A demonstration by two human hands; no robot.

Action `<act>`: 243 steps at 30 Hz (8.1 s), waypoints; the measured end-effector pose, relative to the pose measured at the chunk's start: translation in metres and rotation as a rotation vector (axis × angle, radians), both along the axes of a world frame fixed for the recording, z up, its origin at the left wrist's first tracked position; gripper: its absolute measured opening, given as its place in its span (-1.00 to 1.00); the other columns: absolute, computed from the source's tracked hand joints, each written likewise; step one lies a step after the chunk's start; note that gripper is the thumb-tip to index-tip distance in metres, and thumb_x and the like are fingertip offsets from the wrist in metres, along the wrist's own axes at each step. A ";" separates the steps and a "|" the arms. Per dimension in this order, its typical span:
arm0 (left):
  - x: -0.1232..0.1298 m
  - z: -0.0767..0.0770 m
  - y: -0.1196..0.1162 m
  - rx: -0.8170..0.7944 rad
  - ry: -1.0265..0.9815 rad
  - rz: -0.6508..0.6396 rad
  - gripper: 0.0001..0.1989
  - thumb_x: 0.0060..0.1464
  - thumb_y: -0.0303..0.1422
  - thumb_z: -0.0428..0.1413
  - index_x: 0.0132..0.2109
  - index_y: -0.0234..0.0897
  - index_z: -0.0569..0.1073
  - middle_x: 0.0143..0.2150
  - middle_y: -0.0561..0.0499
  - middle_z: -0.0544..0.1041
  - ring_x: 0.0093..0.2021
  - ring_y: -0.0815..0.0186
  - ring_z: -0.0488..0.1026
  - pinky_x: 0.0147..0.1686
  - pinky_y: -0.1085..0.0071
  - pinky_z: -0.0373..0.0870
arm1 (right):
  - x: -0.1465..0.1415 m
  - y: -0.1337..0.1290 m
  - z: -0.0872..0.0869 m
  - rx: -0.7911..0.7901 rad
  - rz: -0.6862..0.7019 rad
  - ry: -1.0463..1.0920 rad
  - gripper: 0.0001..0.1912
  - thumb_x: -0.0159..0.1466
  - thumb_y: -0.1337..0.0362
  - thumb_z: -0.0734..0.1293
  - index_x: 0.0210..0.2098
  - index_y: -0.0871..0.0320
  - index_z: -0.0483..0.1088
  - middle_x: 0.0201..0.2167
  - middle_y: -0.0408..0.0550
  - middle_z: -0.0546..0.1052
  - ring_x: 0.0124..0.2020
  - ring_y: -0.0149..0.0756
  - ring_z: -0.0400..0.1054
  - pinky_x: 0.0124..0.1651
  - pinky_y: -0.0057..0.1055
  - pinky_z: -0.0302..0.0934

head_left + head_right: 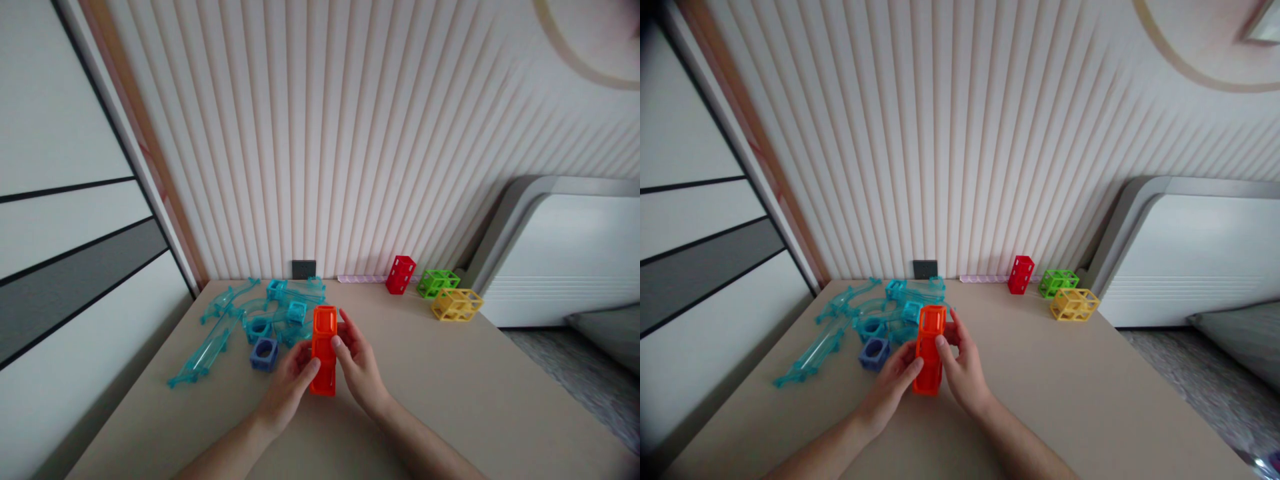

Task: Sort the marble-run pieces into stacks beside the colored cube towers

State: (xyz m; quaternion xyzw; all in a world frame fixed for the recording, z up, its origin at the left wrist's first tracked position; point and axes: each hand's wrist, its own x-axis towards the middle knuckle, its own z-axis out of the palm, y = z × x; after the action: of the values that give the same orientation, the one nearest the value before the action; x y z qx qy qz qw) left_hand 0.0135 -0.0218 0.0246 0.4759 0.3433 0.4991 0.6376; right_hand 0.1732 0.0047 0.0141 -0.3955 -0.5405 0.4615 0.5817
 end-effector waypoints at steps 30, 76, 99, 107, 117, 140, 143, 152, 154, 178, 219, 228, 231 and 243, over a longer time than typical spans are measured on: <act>0.002 -0.019 -0.007 -0.210 -0.229 -0.216 -0.42 0.19 0.12 0.02 -0.01 -0.30 0.54 -0.17 -0.19 0.58 -0.35 0.25 0.46 -0.45 0.38 0.39 | 0.001 -0.005 0.034 -0.192 0.179 0.012 -0.45 0.22 -0.22 0.31 -0.48 0.18 0.44 -0.57 -0.14 0.41 -0.59 -0.39 0.19 -0.54 -0.46 0.16; -0.006 -0.006 -0.010 0.191 0.167 0.073 -0.47 0.31 -0.05 -0.06 0.30 -0.17 0.32 0.31 -0.10 0.35 0.42 0.08 0.05 0.42 0.10 -0.14 | 0.000 -0.001 0.011 -0.263 0.231 0.120 -0.43 0.24 -0.22 0.30 -0.29 0.21 0.54 -0.46 -0.04 0.56 -0.43 -0.25 0.39 -0.27 -0.34 0.31; -0.008 -0.011 -0.007 0.214 0.195 0.050 -0.45 0.31 -0.05 -0.05 0.34 -0.15 0.25 0.34 -0.11 0.31 0.40 0.05 0.11 0.39 0.07 0.00 | 0.000 -0.001 0.005 -0.179 0.205 0.012 -0.43 0.25 -0.22 0.29 -0.29 0.20 0.55 -0.41 -0.07 0.56 -0.33 -0.22 0.40 -0.16 -0.33 0.31; -0.003 -0.016 -0.002 0.107 0.115 0.149 -0.27 0.18 -0.11 0.16 0.40 -0.16 0.09 0.17 -0.18 0.47 0.11 0.05 0.47 0.08 0.17 0.45 | -0.002 -0.002 0.023 -0.049 0.209 0.002 -0.57 0.29 -0.08 0.33 -0.08 0.10 0.54 -0.19 -0.04 0.62 -0.18 -0.14 0.47 0.04 -0.20 0.31; -0.004 -0.004 0.004 0.087 0.075 0.271 -0.53 0.01 -0.11 0.30 -0.02 -0.32 0.53 -0.03 -0.22 0.60 -0.02 0.04 0.55 -0.02 0.22 0.51 | 0.003 0.000 0.018 -0.021 0.244 -0.118 -0.48 0.30 -0.08 0.32 0.10 0.13 0.46 -0.08 0.02 0.60 -0.11 -0.10 0.46 0.04 -0.18 0.32; -0.011 -0.001 0.007 0.177 0.288 0.281 -0.52 0.17 -0.03 0.11 -0.01 -0.34 0.58 -0.09 -0.17 0.64 -0.12 0.06 0.57 -0.12 0.30 0.50 | 0.002 -0.004 0.008 0.175 0.121 -0.461 -0.61 0.37 -0.01 0.25 -0.17 0.18 0.51 -0.35 -0.06 0.49 -0.32 -0.28 0.32 -0.22 -0.41 0.22; -0.012 -0.001 0.006 0.223 0.312 0.274 -0.57 0.22 -0.07 0.07 0.02 -0.30 0.57 -0.04 -0.16 0.62 -0.04 0.06 0.54 -0.04 0.30 0.46 | 0.001 -0.007 0.008 0.237 0.095 -0.501 -0.68 0.36 0.03 0.27 -0.20 0.17 0.47 -0.37 -0.07 0.45 -0.33 -0.29 0.29 -0.23 -0.43 0.20; -0.014 -0.002 0.008 0.182 0.224 0.265 -0.56 0.15 -0.09 0.17 0.04 -0.30 0.56 0.00 -0.18 0.61 0.02 0.01 0.53 0.02 0.24 0.46 | 0.000 -0.009 0.005 0.259 0.094 -0.473 -0.71 0.41 0.12 0.22 -0.05 0.14 0.45 -0.26 -0.02 0.48 -0.26 -0.24 0.34 -0.18 -0.41 0.24; -0.014 -0.003 0.009 0.156 0.190 0.277 -0.54 0.12 -0.10 0.20 0.05 -0.31 0.56 0.01 -0.20 0.60 0.04 0.00 0.52 0.06 0.20 0.46 | 0.000 -0.008 0.004 0.263 0.121 -0.447 -0.68 0.43 0.11 0.18 0.02 0.12 0.43 -0.19 0.00 0.49 -0.22 -0.22 0.37 -0.13 -0.39 0.26; -0.012 -0.001 0.009 0.076 0.076 0.282 -0.43 -0.04 -0.03 0.30 0.01 -0.34 0.56 -0.01 -0.24 0.61 0.01 -0.02 0.55 0.05 0.18 0.47 | -0.007 -0.012 0.013 0.191 0.081 -0.339 -0.61 0.43 0.05 0.18 0.05 0.07 0.50 -0.13 0.03 0.50 -0.09 -0.18 0.38 0.05 -0.35 0.25; -0.018 -0.002 0.012 0.136 0.071 0.214 -0.49 0.00 -0.07 0.29 0.01 -0.32 0.55 -0.06 -0.19 0.63 -0.03 0.00 0.56 0.03 0.18 0.46 | 0.001 -0.008 0.010 0.285 0.072 -0.347 -0.66 0.36 0.13 0.30 0.08 0.08 0.41 -0.19 -0.04 0.51 -0.19 -0.25 0.36 -0.07 -0.35 0.27; -0.024 -0.017 0.015 0.133 -0.056 0.112 -0.57 0.08 -0.17 0.27 0.05 -0.28 0.53 -0.02 -0.18 0.60 0.04 0.02 0.52 0.04 0.20 0.44 | 0.001 -0.013 0.020 0.317 0.080 -0.417 -0.64 0.37 0.12 0.30 0.09 0.14 0.40 -0.13 0.04 0.50 -0.11 -0.20 0.40 -0.02 -0.34 0.31; -0.023 -0.021 0.017 0.133 -0.094 0.133 -0.57 0.04 -0.21 0.31 0.03 -0.28 0.53 -0.01 -0.17 0.60 0.06 0.03 0.50 0.08 0.19 0.40 | 0.001 -0.012 0.018 0.332 0.102 -0.426 -0.57 0.41 0.09 0.23 0.19 0.13 0.34 -0.03 0.09 0.49 -0.04 -0.16 0.41 0.02 -0.33 0.31; -0.018 -0.013 0.019 0.002 -0.196 0.174 -0.68 0.02 -0.22 0.32 -0.11 -0.28 0.54 -0.16 -0.08 0.61 -0.14 0.21 0.55 -0.16 0.39 0.47 | -0.003 -0.007 0.007 0.254 0.114 -0.416 -0.61 0.45 0.09 0.17 0.13 0.11 0.39 -0.07 0.06 0.55 -0.12 -0.19 0.45 -0.05 -0.35 0.32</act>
State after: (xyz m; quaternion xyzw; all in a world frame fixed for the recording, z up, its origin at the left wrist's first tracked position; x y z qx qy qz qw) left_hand -0.0044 -0.0030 0.0117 0.3940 0.3187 0.5970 0.6220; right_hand 0.1699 -0.0025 0.0215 -0.3746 -0.7238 0.3308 0.4757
